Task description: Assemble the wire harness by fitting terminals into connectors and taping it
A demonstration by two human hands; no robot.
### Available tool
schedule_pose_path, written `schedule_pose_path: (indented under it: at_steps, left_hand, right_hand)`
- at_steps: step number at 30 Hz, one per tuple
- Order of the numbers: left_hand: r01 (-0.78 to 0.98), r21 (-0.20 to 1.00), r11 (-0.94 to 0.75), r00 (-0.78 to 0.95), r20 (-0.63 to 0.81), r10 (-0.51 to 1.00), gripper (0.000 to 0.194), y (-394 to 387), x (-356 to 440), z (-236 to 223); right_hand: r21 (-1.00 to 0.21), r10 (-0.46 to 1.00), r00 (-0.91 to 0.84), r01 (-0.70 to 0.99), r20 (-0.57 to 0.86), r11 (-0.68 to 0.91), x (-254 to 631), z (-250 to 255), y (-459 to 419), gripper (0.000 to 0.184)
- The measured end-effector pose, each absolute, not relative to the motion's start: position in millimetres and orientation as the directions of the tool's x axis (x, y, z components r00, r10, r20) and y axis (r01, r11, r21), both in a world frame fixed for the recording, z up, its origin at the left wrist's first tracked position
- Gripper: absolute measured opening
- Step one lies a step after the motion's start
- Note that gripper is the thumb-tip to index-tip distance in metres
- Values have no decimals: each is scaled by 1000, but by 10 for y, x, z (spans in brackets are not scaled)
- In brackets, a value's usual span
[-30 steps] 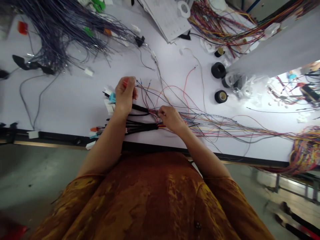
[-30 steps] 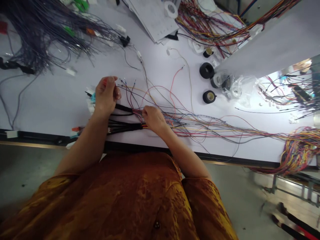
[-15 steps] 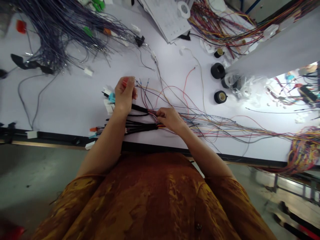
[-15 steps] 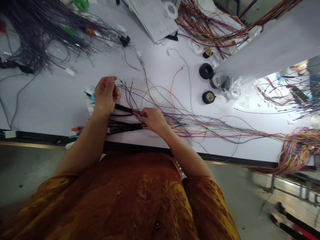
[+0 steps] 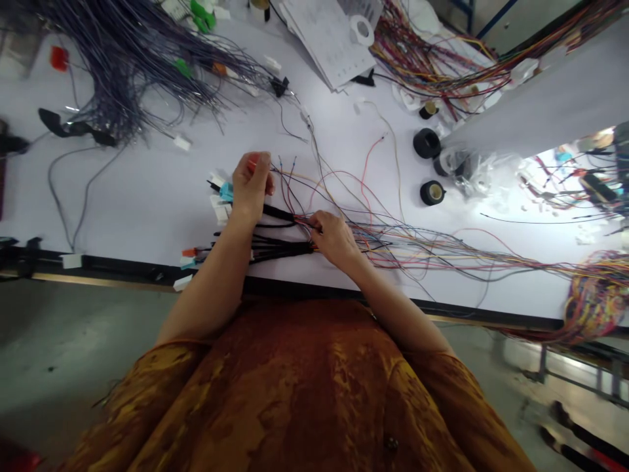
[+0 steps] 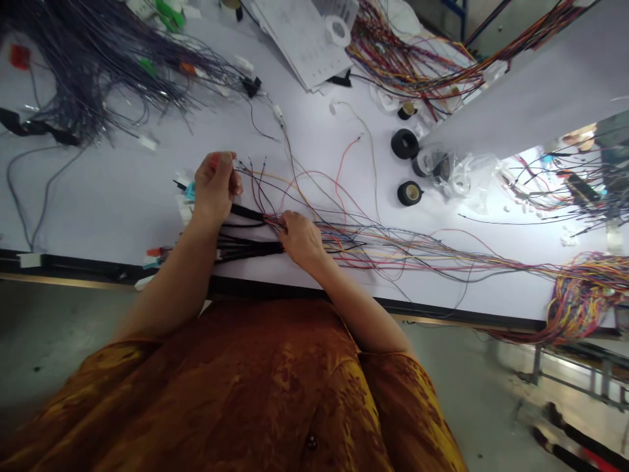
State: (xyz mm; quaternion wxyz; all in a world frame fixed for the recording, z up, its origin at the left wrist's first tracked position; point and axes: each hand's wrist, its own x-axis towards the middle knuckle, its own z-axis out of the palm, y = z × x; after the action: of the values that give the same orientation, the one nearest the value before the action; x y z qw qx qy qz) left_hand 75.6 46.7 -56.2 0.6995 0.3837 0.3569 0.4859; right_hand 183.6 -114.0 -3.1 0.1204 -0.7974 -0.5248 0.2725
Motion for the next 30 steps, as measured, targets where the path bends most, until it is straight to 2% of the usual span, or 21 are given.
schedule_pose_path:
  at_steps: [5,9,11,14,18,21,23,24,26,28,30]
  left_hand:
    - [-409,885,223,276,-112,954,26,464,754,-569]
    - [-413,892,182,288,-62,956,24,473,740,-596]
    - [-406,896,177,296,-54,954,23,477,735,-603]
    - [-384,904,190,300,-73,951,21,474,735,-604]
    - [-407,899,159,272,-47,961,16,459,745,-603]
    - [-430,891,143,265,-27,964,16,454,749,-611]
    - [-419,894,157,265,-44,963,18,455,748,-617]
    - [-410,897,163,262,-56,963,19,456,748,-621]
    - [-400,902,160,255,-58,965,21,458,748,-627]
    - [-396,908,136,251,-36,967,22,458,750,-631]
    - [-388,915,113,254,-12,967,22,457,752,-631]
  right_hand:
    - [-493,915,302,773,-269,-400,1805,-62,-1122,26]
    - [-625,889,371,636,-268,-454,1819,-142,-1127,27]
    - [-728,859,407,478,-312,-491,1835,-193,-1161,26]
    - [-847,813,393,137,-430,-514,1863,-258,-1237,29]
    - [-869,805,344,-297,-484,-396,1924,-290,-1308,30]
    - [-856,816,342,-407,-466,-318,1996,-288,-1321,28]
    - [-874,833,308,-326,-459,-361,2047,-276,-1329,25]
    - [-897,849,298,-219,-437,-385,2070,-265,-1337,24]
    - [-915,888,301,97,-349,-392,2108,-235,-1363,22]
    - [-846,919,305,393,-248,-359,2139,-206,-1402,17]
    - [-794,935,299,512,-193,-328,2169,-199,-1450,12]
